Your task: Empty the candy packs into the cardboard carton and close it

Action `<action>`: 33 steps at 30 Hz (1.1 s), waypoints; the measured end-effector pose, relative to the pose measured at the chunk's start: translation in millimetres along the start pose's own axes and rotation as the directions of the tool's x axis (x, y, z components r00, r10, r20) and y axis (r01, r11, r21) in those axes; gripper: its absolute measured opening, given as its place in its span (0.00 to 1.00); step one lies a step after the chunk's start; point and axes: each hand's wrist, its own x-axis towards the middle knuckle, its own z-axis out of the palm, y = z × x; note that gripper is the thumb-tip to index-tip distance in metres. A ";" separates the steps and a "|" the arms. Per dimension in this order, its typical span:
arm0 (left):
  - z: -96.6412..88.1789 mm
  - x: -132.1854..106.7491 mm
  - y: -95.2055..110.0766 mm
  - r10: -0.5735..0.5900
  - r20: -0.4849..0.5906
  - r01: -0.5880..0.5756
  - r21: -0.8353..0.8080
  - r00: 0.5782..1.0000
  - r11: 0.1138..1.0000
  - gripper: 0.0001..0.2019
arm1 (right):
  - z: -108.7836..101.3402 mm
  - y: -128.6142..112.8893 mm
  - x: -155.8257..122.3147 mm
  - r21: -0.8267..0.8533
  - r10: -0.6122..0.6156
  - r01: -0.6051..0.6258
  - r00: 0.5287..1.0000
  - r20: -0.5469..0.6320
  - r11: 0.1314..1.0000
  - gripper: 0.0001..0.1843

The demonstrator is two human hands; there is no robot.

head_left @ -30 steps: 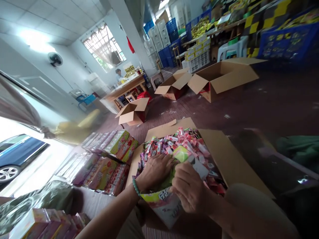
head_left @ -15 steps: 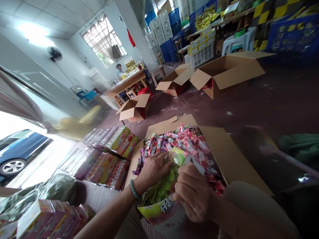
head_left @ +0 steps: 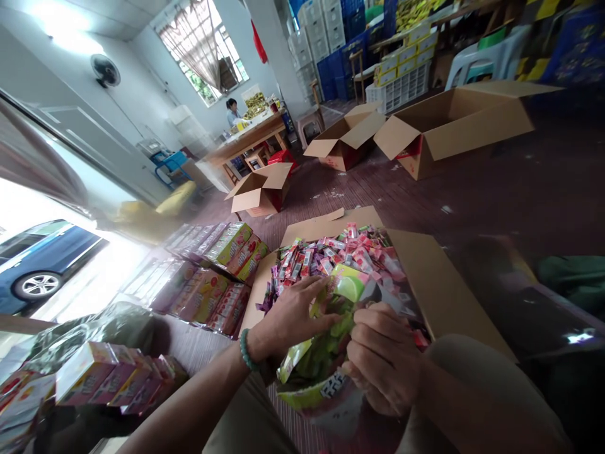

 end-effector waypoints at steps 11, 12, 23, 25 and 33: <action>26.1 20.5 9.4 -0.001 0.033 0.002 -0.013 0.999 1.000 0.27 | 12.6 -3.6 2.8 0.000 -0.063 0.063 0.998 -0.018 0.998 0.19; 27.3 23.0 7.0 0.010 0.030 -0.008 -0.046 1.000 0.999 0.27 | 11.4 -3.6 3.4 0.006 -0.057 0.058 0.998 -0.030 0.998 0.19; -0.1 42.2 -18.6 -0.359 -0.015 0.359 0.039 0.933 0.932 0.19 | -28.0 17.6 18.5 0.005 0.122 -0.124 0.971 -0.205 0.992 0.13; -6.3 45.7 -22.2 -0.437 -0.042 0.439 0.072 0.898 0.895 0.18 | -27.1 29.0 22.6 -0.075 0.100 -0.125 0.957 -0.271 0.989 0.13; 16.8 51.5 -84.5 -0.442 -0.174 0.434 -0.081 0.880 0.897 0.17 | 11.8 75.7 23.5 -0.007 0.141 -0.157 0.905 -0.402 0.988 0.16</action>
